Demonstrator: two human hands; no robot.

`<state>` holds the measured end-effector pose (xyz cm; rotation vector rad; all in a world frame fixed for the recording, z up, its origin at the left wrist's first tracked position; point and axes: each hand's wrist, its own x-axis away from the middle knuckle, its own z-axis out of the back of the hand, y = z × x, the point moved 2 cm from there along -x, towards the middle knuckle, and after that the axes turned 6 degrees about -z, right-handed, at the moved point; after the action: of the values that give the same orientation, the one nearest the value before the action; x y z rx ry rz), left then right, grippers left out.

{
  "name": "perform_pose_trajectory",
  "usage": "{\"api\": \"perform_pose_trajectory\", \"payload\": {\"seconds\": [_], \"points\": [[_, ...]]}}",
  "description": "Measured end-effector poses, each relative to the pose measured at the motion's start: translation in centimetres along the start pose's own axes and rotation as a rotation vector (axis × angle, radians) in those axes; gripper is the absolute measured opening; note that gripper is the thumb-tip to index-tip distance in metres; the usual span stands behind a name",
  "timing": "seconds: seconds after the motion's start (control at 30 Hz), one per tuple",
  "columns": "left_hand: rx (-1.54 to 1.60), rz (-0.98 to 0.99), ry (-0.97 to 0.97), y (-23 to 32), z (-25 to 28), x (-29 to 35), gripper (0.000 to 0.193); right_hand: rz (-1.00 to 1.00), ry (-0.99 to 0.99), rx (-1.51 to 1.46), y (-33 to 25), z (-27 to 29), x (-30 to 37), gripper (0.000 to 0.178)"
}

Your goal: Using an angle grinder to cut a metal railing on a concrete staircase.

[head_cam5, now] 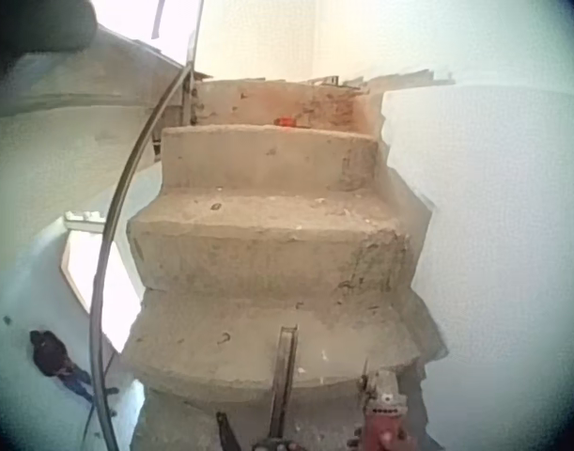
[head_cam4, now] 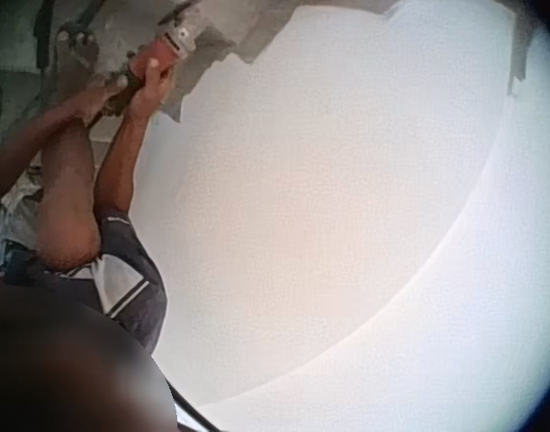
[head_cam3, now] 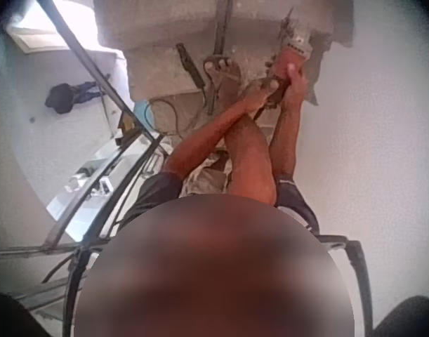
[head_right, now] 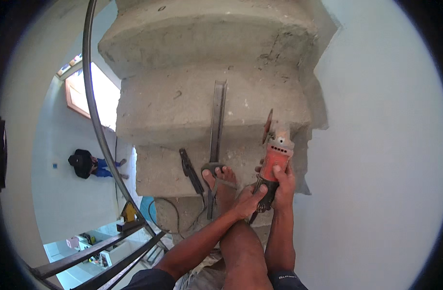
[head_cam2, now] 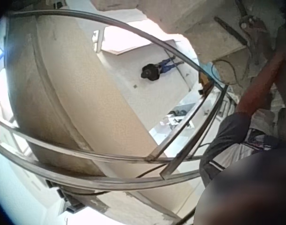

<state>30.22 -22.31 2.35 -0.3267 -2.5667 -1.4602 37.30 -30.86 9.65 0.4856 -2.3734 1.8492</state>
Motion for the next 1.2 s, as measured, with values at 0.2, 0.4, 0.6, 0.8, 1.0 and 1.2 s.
{"api": "perform_pose_trajectory", "payload": {"seconds": [0.2, 0.4, 0.6, 0.8, 1.0, 1.2], "points": [[-0.309, -0.002, 0.222, 2.9, -1.9, -1.7, 0.076, 0.136, 0.045, -0.257, 3.4, 3.3, -1.9, 0.046], [-0.333, -0.05, 0.203, 2.9, -1.4, -2.0, 0.071, 0.003, -0.093, -0.36, 0.2, 1.4, -1.3, 0.045], [-0.025, -0.062, 0.164, 0.4, 0.1, -4.4, 0.064, -0.035, -0.103, -0.319, 0.0, 1.5, -2.6, 0.04], [0.004, -0.064, 0.175, -0.3, 0.0, -5.2, 0.063, 0.026, 0.0, -0.201, 0.6, 1.5, -4.4, 0.037], [0.033, -0.062, 0.172, -0.5, -0.2, -5.9, 0.063, 0.076, 0.085, -0.114, 1.4, 2.1, -5.2, 0.035], [-0.058, -0.101, 0.167, 3.7, -1.4, -5.6, 0.061, 0.067, 0.13, -0.148, -0.8, 0.9, -4.9, 0.03]]}}
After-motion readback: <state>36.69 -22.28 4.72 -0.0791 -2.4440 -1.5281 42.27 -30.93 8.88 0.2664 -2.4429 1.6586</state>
